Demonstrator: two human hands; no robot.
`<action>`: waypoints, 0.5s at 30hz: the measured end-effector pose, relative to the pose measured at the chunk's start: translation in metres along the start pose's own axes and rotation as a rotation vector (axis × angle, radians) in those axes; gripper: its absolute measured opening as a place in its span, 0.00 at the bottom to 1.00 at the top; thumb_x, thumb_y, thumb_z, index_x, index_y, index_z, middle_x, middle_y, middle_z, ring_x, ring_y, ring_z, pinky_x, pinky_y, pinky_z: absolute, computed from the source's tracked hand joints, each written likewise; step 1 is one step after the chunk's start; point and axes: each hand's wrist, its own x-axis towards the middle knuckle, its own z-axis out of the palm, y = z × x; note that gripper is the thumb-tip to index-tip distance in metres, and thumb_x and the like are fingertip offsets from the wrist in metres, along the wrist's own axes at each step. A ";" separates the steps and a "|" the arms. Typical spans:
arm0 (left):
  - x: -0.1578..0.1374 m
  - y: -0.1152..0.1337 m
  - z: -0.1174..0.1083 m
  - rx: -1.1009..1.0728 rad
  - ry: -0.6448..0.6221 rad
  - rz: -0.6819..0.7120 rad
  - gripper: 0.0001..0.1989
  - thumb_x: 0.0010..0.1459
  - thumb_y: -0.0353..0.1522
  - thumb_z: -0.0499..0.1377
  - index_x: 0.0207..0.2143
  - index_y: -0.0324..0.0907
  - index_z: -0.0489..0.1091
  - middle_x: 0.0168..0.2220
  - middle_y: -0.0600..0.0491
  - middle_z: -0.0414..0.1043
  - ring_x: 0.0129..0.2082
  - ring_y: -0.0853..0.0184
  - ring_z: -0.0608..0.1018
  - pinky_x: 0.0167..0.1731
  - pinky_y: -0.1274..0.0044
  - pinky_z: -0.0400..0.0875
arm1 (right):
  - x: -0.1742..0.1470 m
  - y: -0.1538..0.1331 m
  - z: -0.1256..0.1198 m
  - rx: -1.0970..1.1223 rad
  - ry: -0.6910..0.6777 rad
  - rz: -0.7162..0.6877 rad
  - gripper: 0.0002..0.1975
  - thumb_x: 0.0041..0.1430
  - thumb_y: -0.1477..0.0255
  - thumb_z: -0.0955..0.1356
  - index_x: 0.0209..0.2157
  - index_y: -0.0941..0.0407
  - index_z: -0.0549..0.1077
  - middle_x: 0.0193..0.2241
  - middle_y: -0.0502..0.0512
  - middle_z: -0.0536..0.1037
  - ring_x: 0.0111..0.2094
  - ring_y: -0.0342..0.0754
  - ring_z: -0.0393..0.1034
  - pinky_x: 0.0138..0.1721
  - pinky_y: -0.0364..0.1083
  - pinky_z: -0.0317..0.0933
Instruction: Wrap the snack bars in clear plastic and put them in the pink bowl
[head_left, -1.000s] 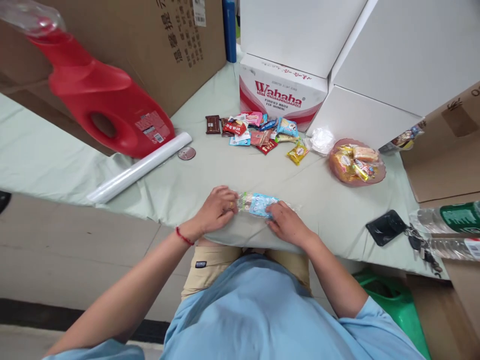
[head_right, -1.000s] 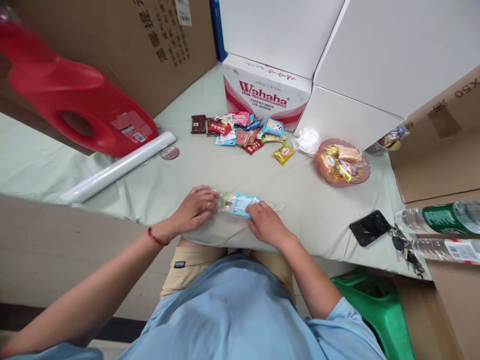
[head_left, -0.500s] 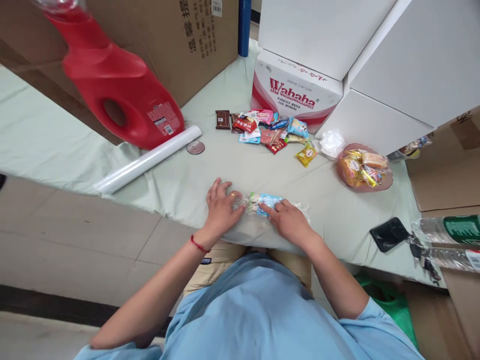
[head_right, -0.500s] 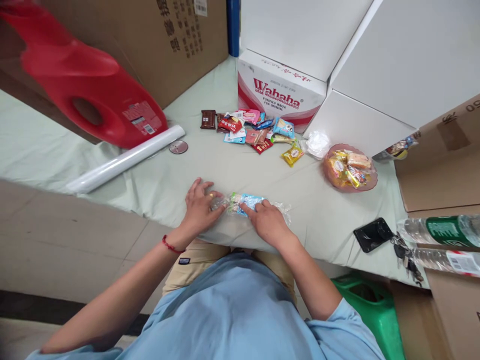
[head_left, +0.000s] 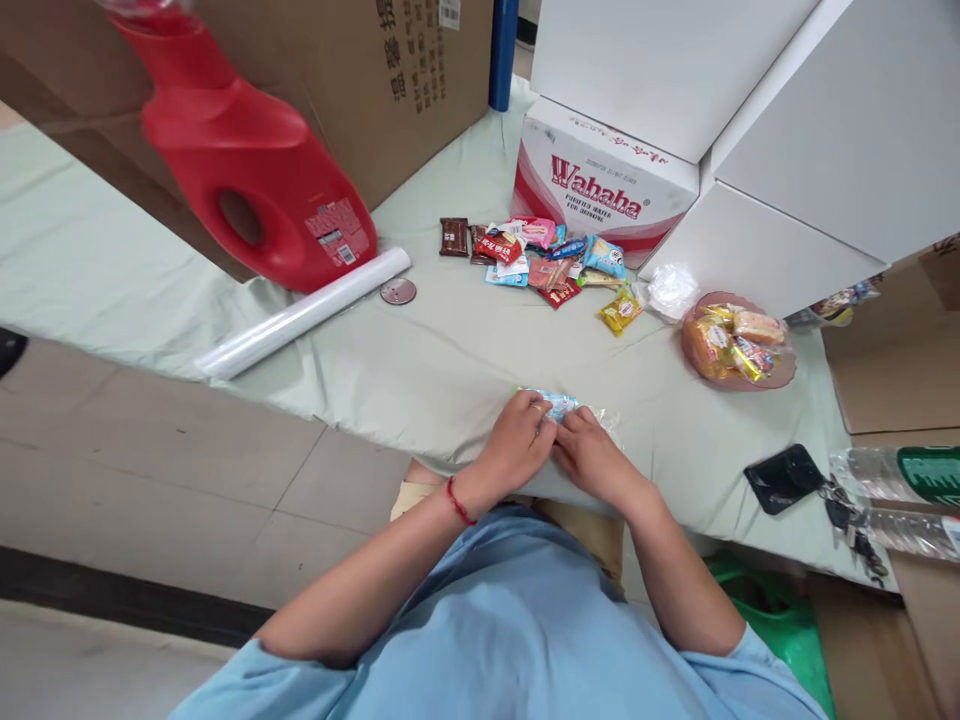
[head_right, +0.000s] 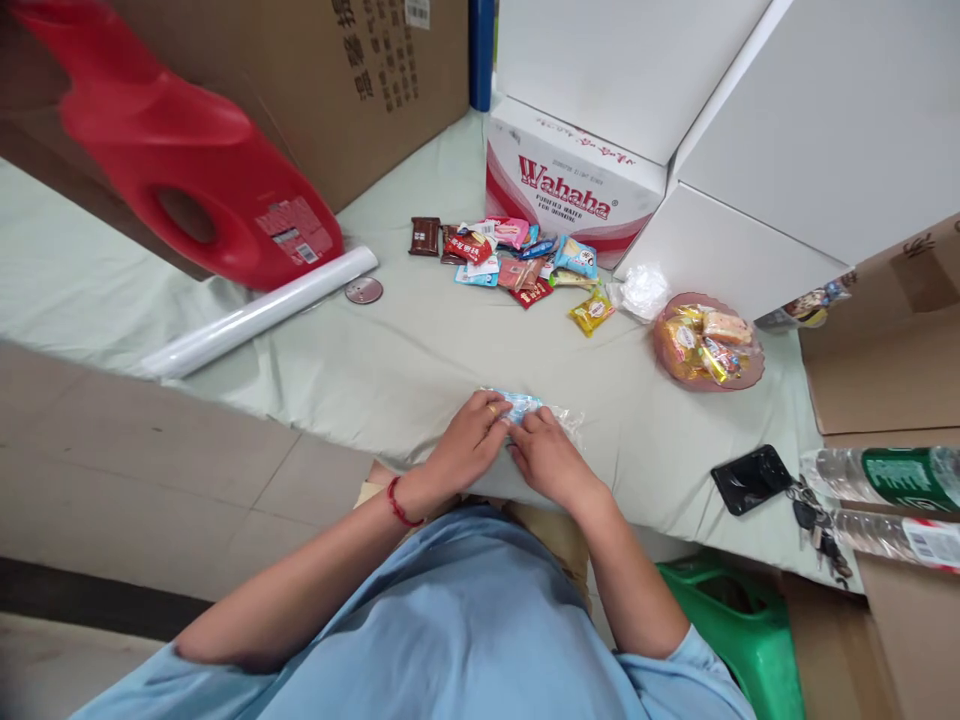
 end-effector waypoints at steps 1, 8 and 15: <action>-0.005 0.000 0.003 0.070 -0.018 0.040 0.15 0.68 0.29 0.52 0.50 0.39 0.76 0.54 0.41 0.76 0.56 0.57 0.77 0.58 0.63 0.74 | -0.006 0.006 -0.001 0.086 0.030 -0.004 0.16 0.72 0.73 0.64 0.57 0.55 0.76 0.43 0.60 0.77 0.46 0.56 0.66 0.52 0.54 0.65; -0.032 0.004 0.022 0.594 -0.100 0.176 0.26 0.69 0.26 0.50 0.67 0.30 0.65 0.72 0.35 0.61 0.63 0.51 0.72 0.58 0.60 0.69 | -0.036 0.040 0.020 -0.065 0.553 0.458 0.21 0.70 0.60 0.67 0.58 0.56 0.75 0.52 0.69 0.71 0.54 0.64 0.64 0.56 0.64 0.64; -0.034 -0.004 0.027 0.601 -0.097 0.190 0.30 0.69 0.26 0.51 0.72 0.37 0.60 0.73 0.39 0.59 0.65 0.53 0.72 0.60 0.61 0.67 | -0.032 0.033 0.004 0.219 0.537 0.443 0.11 0.70 0.62 0.65 0.39 0.53 0.74 0.43 0.61 0.78 0.45 0.54 0.73 0.48 0.53 0.69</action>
